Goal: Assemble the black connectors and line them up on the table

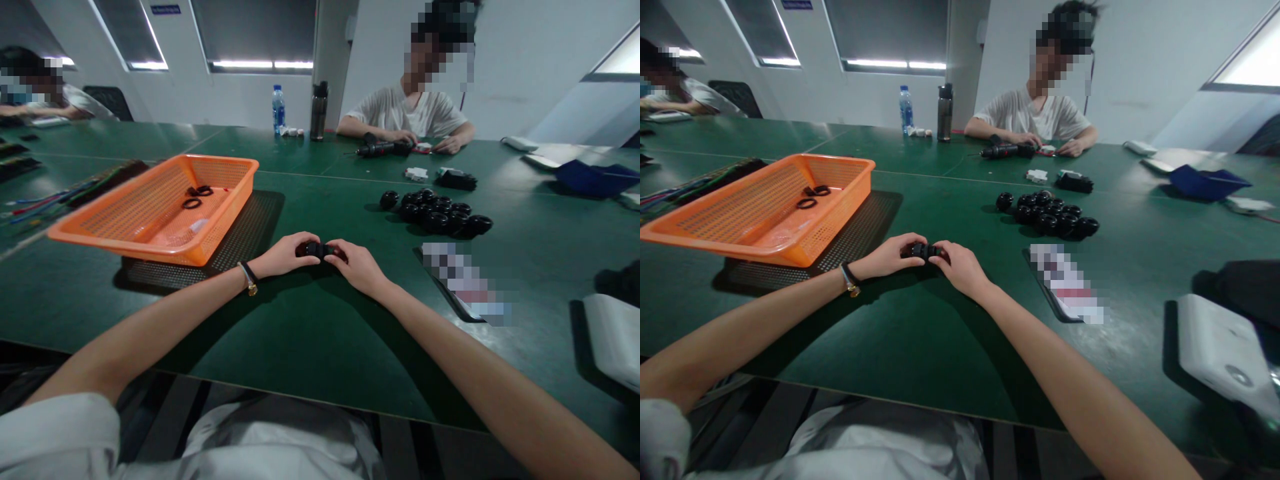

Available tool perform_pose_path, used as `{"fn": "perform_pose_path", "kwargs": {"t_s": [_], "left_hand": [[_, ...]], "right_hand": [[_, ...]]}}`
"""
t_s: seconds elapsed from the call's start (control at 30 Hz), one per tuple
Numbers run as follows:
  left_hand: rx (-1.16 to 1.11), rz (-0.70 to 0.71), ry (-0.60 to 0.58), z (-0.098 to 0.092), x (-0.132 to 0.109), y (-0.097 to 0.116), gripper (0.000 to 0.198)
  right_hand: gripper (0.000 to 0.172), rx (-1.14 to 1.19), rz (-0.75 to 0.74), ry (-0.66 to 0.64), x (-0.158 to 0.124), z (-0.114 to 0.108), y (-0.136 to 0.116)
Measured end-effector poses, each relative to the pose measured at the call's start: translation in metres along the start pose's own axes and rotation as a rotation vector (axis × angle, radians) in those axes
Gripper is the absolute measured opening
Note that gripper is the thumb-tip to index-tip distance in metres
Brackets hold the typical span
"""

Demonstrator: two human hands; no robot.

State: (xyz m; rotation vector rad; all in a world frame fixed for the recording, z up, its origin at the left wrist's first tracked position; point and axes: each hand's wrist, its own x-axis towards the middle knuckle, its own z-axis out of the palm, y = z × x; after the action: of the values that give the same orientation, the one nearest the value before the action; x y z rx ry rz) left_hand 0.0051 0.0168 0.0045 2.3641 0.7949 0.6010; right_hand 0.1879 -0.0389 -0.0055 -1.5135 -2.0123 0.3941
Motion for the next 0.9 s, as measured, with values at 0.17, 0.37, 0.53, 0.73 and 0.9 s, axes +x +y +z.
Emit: {"fn": "perform_pose_path", "kwargs": {"t_s": [0.17,0.37,0.53,0.73,0.9], "left_hand": [[0.011,0.009,0.001,0.0003,0.0002,-0.0011,0.033],[0.014,0.009,-0.007,0.0001,0.0001,-0.001,0.033],[0.013,0.008,0.0,0.0,-0.0001,-0.0004,0.033],[0.006,0.01,-0.007,-0.0006,-0.0002,-0.0001,0.034],[0.0,0.002,-0.007,-0.0006,0.0004,0.0008,0.034]], "right_hand": [[0.017,-0.003,-0.008,0.004,-0.0002,-0.0002,0.0003],[0.018,-0.006,-0.012,-0.002,-0.0003,-0.0002,0.0006],[0.018,-0.023,-0.014,-0.008,-0.0001,-0.0005,0.0008],[0.017,-0.017,-0.026,-0.002,0.0006,-0.0005,0.0008],[0.02,0.015,-0.056,0.034,0.0,0.0011,0.0003]]}}
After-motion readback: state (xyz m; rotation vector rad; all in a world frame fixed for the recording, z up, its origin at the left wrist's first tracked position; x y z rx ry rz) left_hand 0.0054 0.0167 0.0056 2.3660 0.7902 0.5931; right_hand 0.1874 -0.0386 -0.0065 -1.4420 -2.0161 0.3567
